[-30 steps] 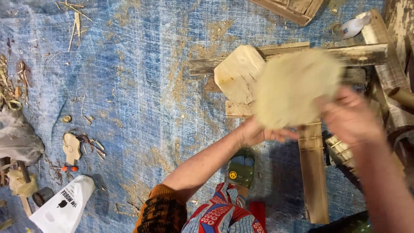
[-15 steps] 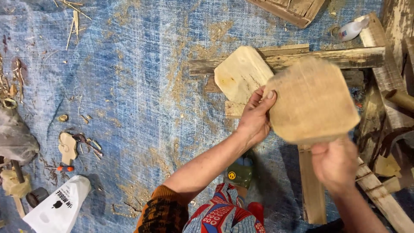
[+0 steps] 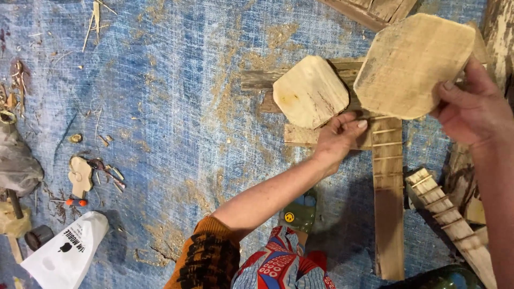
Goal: Fitting together the neck and body components of a wooden stringed instrument
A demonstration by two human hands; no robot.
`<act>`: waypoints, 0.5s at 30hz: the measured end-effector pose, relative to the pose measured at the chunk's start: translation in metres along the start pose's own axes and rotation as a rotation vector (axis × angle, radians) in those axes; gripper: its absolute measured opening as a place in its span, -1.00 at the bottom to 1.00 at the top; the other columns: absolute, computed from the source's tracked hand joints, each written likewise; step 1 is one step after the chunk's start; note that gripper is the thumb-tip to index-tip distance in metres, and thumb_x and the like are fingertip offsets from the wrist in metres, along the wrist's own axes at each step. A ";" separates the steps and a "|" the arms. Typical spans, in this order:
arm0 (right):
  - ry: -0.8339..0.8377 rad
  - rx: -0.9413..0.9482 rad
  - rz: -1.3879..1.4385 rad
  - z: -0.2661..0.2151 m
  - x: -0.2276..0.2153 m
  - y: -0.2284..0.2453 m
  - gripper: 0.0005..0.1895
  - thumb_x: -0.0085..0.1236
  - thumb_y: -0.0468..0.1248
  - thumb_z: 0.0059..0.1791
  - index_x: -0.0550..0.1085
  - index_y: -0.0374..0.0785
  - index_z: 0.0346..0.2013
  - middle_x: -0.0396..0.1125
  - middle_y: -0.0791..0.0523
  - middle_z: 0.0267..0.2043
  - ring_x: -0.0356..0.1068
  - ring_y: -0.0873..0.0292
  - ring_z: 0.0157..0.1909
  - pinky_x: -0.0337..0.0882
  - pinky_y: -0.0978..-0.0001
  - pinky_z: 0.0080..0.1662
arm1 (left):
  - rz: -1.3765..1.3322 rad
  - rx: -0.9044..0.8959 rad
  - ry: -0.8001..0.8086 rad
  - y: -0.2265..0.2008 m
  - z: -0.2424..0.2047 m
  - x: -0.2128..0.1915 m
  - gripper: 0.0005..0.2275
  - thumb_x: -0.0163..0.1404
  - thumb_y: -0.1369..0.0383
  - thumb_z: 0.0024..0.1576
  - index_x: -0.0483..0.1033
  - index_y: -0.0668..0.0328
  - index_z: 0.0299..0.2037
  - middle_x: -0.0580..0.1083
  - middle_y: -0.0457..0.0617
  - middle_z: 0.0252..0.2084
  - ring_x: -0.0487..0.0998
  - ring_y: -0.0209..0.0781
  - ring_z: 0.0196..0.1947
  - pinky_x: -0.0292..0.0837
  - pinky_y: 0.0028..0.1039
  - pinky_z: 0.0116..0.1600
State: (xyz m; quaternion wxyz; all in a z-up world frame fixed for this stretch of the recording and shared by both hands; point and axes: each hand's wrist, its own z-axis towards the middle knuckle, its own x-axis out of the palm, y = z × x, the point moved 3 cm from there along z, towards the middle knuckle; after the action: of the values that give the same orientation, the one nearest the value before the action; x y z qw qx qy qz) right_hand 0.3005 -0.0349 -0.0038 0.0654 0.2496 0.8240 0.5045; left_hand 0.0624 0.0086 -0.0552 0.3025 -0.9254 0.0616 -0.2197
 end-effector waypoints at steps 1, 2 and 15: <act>0.003 0.002 0.000 0.007 -0.007 -0.006 -0.27 -0.18 -0.41 0.13 0.14 0.27 0.56 0.17 0.12 0.40 0.24 0.05 0.36 0.37 0.17 0.30 | -0.001 0.000 -0.004 0.010 0.006 -0.003 -0.59 0.12 0.46 0.10 0.36 0.36 0.16 0.46 0.03 -0.12 0.54 -0.23 -0.21 0.57 -0.53 -0.04; 0.008 -0.026 -0.012 0.014 -0.014 -0.012 -0.31 -0.15 -0.38 0.15 0.19 0.19 0.57 0.24 0.13 0.35 0.31 0.11 0.30 0.43 0.12 0.30 | -0.032 0.034 0.039 0.020 0.012 -0.005 -0.62 0.12 0.47 0.11 0.38 0.35 0.13 0.49 0.02 -0.15 0.53 -0.26 -0.27 0.54 -0.58 -0.16; -0.006 -0.094 0.075 0.054 -0.040 -0.059 -0.42 -0.02 -0.34 0.18 0.29 0.13 0.51 0.30 0.19 0.39 0.37 0.15 0.40 0.49 0.10 0.43 | 0.234 -0.045 0.112 0.000 0.016 0.011 -0.21 0.15 0.26 -0.14 0.20 0.31 0.39 0.31 0.32 0.37 0.43 0.06 0.26 0.43 -0.28 0.28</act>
State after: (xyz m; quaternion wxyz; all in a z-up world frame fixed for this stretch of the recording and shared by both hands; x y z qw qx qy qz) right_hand 0.3339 -0.0327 -0.0869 0.0606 0.2786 0.7893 0.5438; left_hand 0.0789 0.0143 -0.0626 0.3012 -0.9048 0.1909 -0.2329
